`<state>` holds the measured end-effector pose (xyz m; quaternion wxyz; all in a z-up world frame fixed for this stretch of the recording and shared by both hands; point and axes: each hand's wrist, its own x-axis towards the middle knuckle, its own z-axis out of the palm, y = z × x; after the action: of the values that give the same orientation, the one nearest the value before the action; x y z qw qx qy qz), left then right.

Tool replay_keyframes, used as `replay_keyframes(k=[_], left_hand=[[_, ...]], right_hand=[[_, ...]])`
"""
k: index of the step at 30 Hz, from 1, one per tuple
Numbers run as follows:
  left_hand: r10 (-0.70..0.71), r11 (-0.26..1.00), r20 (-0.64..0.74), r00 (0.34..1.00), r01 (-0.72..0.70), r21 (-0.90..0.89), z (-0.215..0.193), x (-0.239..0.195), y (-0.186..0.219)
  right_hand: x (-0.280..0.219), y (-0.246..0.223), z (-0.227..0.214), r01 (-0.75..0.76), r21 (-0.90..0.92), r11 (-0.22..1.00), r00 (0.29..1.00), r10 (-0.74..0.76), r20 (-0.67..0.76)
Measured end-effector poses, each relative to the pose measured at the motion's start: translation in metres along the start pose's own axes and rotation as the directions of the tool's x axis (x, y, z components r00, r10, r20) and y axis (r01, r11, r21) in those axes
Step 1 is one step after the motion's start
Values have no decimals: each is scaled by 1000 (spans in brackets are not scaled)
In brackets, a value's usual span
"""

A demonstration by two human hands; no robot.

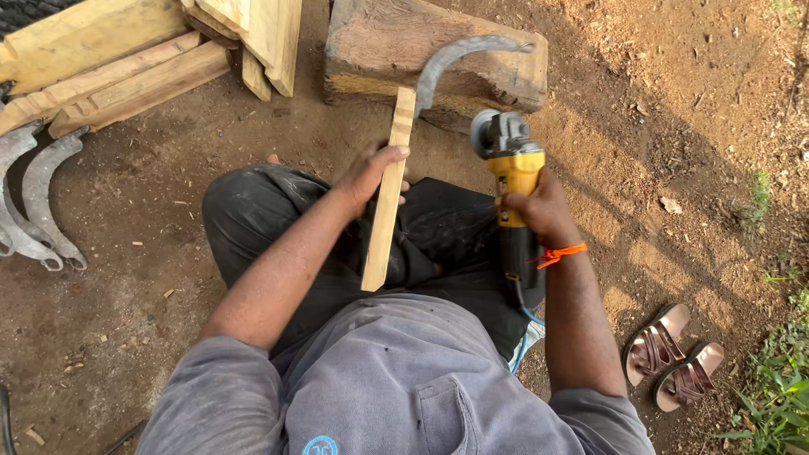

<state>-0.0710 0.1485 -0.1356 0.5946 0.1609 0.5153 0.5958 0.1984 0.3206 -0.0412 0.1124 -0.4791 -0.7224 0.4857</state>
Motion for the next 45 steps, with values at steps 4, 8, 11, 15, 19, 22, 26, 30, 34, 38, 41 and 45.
replay_keyframes(k=[4,8,11,15,19,22,26,30,34,38,41,45], left_hand=[[-31,944,-127,991,71,322,-4,-15,30],[-32,966,-178,984,76,248,-1,-19,29],[87,943,-177,980,-24,333,0,-14,19],[83,912,-174,981,-5,411,-6,-8,20],[33,892,-170,985,47,449,-12,-5,21],[-47,917,-141,989,99,386,-16,0,20],[-10,932,-100,995,46,361,-17,11,11],[28,934,-87,996,4,356,-12,19,8],[28,933,-80,996,3,359,-9,17,9],[17,930,-100,995,21,366,-9,15,11],[41,934,-83,996,-9,356,-8,16,17],[53,945,-70,996,-27,325,-7,15,17]], right_hand=[[6,-14,-36,19,-231,973,989,-52,-136],[41,-24,-57,-62,-344,937,976,-16,-218],[75,-28,-58,-75,-568,820,961,-93,-261],[110,-36,-41,-123,-597,793,968,-36,-247],[128,-43,-17,-84,-615,784,978,-53,-201],[132,-54,-10,-148,-616,774,979,28,-200],[124,-68,-8,-289,-621,728,955,173,-242],[125,-88,2,-256,-597,760,964,152,-220],[129,-96,-1,-274,-571,774,961,194,-198],[133,-95,-2,-270,-518,812,960,185,-212],[136,-90,-2,-280,-615,737,959,181,-219],[135,-83,-7,-229,-612,757,970,126,-208]])
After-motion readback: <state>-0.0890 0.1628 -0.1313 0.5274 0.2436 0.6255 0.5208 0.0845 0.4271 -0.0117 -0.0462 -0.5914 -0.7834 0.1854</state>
